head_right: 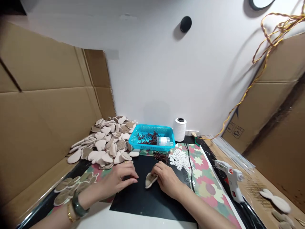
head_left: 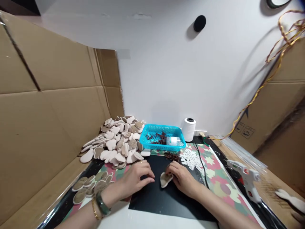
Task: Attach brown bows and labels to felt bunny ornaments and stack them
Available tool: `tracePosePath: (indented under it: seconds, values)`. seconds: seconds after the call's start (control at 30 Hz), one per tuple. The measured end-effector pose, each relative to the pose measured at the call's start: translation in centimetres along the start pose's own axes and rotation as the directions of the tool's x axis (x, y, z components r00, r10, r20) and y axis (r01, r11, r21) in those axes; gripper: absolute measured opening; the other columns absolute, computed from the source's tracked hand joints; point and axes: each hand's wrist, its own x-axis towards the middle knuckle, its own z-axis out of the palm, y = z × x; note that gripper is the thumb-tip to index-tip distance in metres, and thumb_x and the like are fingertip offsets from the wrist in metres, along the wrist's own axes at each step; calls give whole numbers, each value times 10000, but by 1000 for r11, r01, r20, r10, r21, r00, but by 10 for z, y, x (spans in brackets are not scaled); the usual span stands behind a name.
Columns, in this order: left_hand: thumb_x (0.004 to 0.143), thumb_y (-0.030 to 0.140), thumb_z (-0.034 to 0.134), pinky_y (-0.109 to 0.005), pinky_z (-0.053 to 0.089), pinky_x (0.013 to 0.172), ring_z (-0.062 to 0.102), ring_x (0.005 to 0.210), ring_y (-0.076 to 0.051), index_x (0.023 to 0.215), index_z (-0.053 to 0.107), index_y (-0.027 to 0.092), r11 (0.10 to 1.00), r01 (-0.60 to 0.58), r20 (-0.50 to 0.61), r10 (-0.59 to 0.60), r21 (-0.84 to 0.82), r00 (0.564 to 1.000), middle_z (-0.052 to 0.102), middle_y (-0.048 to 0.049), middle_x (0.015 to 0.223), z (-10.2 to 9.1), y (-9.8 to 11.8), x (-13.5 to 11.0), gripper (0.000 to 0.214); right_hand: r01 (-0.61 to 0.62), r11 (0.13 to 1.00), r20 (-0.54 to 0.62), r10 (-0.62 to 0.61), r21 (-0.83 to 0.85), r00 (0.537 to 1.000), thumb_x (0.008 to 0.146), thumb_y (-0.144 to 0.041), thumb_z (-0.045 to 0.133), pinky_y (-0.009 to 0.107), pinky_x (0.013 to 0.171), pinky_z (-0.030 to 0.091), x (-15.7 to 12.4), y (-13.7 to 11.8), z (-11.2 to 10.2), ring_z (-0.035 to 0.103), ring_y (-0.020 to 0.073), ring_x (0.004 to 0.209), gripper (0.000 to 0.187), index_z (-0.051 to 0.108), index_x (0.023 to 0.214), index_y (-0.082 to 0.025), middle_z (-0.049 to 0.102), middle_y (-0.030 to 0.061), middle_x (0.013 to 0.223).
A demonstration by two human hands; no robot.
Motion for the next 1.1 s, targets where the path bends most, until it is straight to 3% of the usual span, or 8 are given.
tracePosePath:
  seconds: [0.13,0.27,0.43,0.57,0.87,1.1]
  values:
    - [923,191,706,-310,485,836,633,925,-196,936,777,200,996,-85,3,85,-16,996,704,-55,957,42,3,22,73,-13,1000,-41,14,18,999,791,91,433,361,858,506,-15,13,-1,584,232,1014,476,696,1044,-215,703,80,1089]
    - [940,171,684,-322,477,833,623,897,-186,910,766,200,995,-95,-53,94,-14,994,700,-39,916,60,-1,26,93,-56,995,-126,66,80,990,783,81,495,369,873,501,-21,12,-8,582,227,1018,453,718,1043,-215,675,79,1084]
    - [874,202,771,-344,461,791,604,848,-198,853,734,176,995,-82,-167,91,59,982,678,-39,875,63,5,28,50,-101,993,-107,107,63,988,857,-51,639,354,791,493,-29,11,-4,594,218,899,200,726,940,-210,669,62,958]
    - [896,211,751,-346,465,793,604,847,-198,867,735,178,988,-121,-117,132,95,984,684,-37,881,67,12,31,47,-111,994,-125,113,23,986,920,-126,653,353,768,481,-33,10,3,590,219,873,106,727,903,-200,675,69,934]
    - [922,196,722,-327,451,754,614,815,-182,904,767,206,993,-90,-111,98,79,989,715,-17,884,73,6,28,49,-133,991,-181,131,3,975,975,-156,619,369,768,427,-38,11,9,589,207,848,134,728,922,-214,695,49,891]
    - [952,185,670,-315,473,772,613,853,-183,967,766,218,997,-51,-86,56,63,995,672,-27,912,71,9,28,103,-156,986,-130,147,-56,980,1023,-197,570,376,758,406,-36,5,6,571,217,869,189,750,1006,-252,678,55,900]
